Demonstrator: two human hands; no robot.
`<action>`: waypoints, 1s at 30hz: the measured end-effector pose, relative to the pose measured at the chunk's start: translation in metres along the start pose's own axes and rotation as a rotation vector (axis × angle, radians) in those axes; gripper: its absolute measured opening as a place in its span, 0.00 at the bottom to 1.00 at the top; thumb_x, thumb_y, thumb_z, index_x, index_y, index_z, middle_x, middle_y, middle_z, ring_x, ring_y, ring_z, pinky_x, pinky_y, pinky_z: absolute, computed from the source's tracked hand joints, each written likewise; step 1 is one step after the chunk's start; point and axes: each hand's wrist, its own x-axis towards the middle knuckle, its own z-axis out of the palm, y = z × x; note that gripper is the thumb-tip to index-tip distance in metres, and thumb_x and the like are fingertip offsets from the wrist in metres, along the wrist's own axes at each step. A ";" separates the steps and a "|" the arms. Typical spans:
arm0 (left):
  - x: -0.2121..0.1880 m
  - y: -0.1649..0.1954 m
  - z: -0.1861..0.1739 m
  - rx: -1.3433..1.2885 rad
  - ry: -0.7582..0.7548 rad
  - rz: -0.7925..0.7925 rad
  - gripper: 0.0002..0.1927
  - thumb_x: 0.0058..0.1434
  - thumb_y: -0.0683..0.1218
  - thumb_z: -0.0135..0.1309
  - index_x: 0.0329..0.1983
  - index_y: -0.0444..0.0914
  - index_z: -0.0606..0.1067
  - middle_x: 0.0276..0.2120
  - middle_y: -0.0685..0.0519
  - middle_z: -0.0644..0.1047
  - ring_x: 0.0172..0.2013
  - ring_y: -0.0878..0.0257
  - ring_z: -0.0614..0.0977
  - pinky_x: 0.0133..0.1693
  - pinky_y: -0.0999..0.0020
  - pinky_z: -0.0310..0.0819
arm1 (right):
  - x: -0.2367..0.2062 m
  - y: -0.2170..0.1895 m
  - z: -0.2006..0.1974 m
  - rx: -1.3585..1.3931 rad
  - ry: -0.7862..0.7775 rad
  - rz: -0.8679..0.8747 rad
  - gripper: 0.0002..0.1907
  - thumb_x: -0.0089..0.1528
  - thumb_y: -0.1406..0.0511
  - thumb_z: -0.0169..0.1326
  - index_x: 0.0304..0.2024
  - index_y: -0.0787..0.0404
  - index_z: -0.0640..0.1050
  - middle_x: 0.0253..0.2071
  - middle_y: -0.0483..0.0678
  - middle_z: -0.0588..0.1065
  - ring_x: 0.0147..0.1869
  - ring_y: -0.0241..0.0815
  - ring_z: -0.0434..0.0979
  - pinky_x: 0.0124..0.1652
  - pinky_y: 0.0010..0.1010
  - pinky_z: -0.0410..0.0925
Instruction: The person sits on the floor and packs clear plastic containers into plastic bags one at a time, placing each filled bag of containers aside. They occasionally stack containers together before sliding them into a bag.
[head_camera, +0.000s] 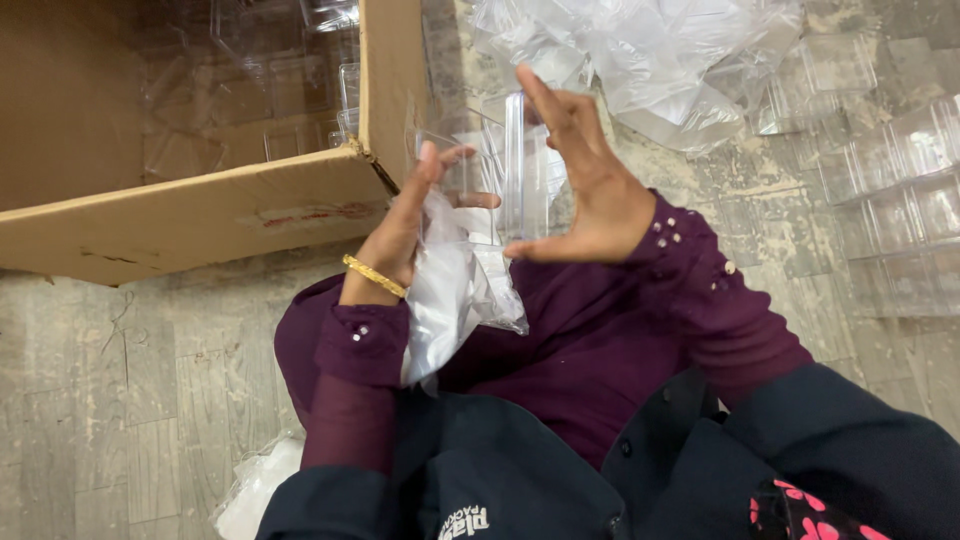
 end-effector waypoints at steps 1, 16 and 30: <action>0.001 0.000 0.001 0.020 0.015 -0.004 0.45 0.61 0.74 0.48 0.71 0.41 0.63 0.45 0.37 0.78 0.39 0.57 0.83 0.37 0.62 0.81 | -0.001 -0.002 0.001 0.016 -0.001 0.002 0.73 0.48 0.52 0.76 0.79 0.53 0.38 0.70 0.60 0.56 0.74 0.57 0.58 0.68 0.48 0.63; 0.017 -0.021 -0.012 0.201 0.149 0.046 0.52 0.64 0.74 0.44 0.76 0.34 0.53 0.77 0.44 0.54 0.76 0.57 0.52 0.71 0.59 0.47 | 0.005 0.006 0.012 0.011 -0.026 -0.008 0.74 0.44 0.51 0.79 0.79 0.53 0.43 0.65 0.58 0.57 0.72 0.57 0.60 0.70 0.47 0.62; 0.016 0.033 -0.017 1.127 0.280 -0.201 0.44 0.64 0.76 0.34 0.67 0.42 0.74 0.60 0.43 0.77 0.62 0.52 0.75 0.63 0.57 0.64 | 0.007 0.018 0.011 0.105 -0.148 0.089 0.72 0.48 0.47 0.75 0.80 0.51 0.40 0.60 0.56 0.61 0.64 0.52 0.67 0.65 0.47 0.65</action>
